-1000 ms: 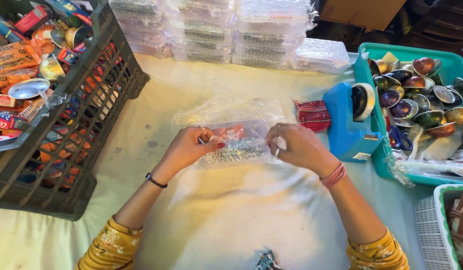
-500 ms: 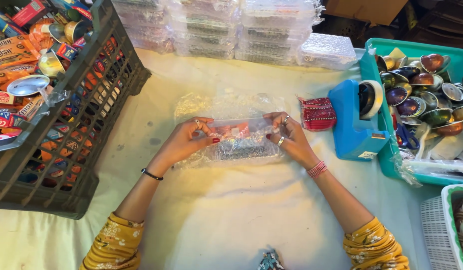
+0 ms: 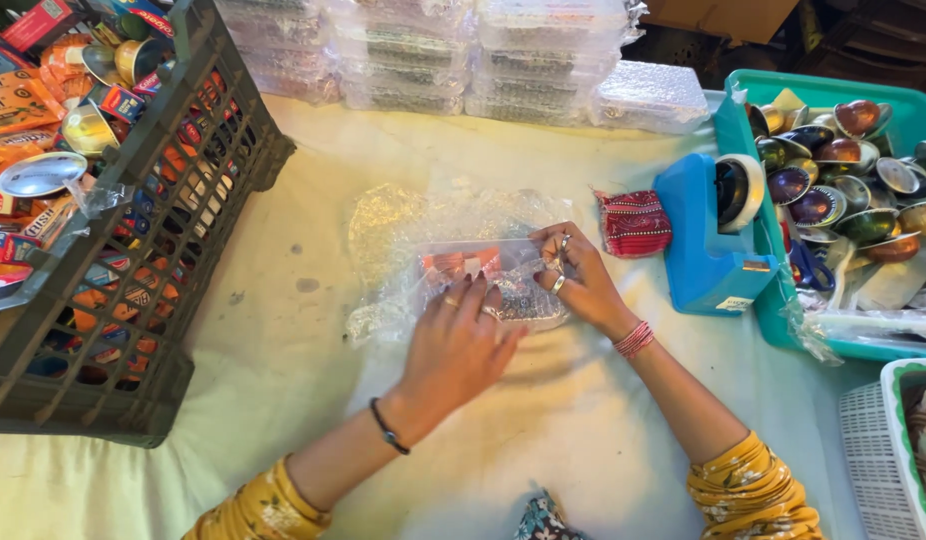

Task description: The person wraps a small plastic container filled with items in bubble wrap and secures it with tape. They then pick up a small bottle and wrap it in a red patterned cloth.

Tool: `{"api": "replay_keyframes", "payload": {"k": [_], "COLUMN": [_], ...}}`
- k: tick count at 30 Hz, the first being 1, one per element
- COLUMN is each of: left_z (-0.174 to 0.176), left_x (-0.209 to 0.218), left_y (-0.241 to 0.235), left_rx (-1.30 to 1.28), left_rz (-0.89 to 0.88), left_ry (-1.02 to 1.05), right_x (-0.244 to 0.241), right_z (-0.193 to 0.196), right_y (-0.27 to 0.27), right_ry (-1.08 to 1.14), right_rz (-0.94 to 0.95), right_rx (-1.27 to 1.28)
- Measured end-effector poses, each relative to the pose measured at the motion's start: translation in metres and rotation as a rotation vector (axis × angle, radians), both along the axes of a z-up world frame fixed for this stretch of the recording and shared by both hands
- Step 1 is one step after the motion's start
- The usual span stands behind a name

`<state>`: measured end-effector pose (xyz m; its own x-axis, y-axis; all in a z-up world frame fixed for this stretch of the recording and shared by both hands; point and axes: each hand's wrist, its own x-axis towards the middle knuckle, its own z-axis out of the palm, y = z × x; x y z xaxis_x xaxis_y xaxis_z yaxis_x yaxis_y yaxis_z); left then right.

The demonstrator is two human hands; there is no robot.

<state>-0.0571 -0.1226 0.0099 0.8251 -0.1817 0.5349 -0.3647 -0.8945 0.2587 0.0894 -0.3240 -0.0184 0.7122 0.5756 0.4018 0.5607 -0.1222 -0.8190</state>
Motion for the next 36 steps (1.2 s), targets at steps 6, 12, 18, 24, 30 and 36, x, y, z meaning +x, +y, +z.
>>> {"api": "replay_keyframes", "payload": {"k": [6,12,18,24,30,36], "left_z": [-0.033,-0.034,-0.038,-0.035,-0.035,-0.035], "left_x": [0.004,0.009,0.008,0.009,0.01,0.01], "left_y": [-0.001,0.004,0.003,0.005,0.006,0.007], "left_rx": [0.303,0.264,0.215,0.209,0.182,0.201], "left_rz": [0.027,-0.016,-0.016,-0.027,-0.029,-0.032], "left_ry": [-0.141,-0.147,-0.133,-0.103,-0.116,-0.103], "right_x": [0.003,0.024,0.064,0.11,0.104,0.13], "right_z": [0.017,0.006,0.001,0.005,0.016,-0.014], "right_y": [-0.004,-0.029,-0.027,0.037,0.086,0.096], "right_ry": [0.0,0.105,0.545,0.203,-0.404,-0.099], "right_rz": [-0.08,-0.172,-0.296,-0.286,-0.177,-0.162], "right_rx": [-0.245,-0.164,0.385,0.328,-0.423,-0.209]}}
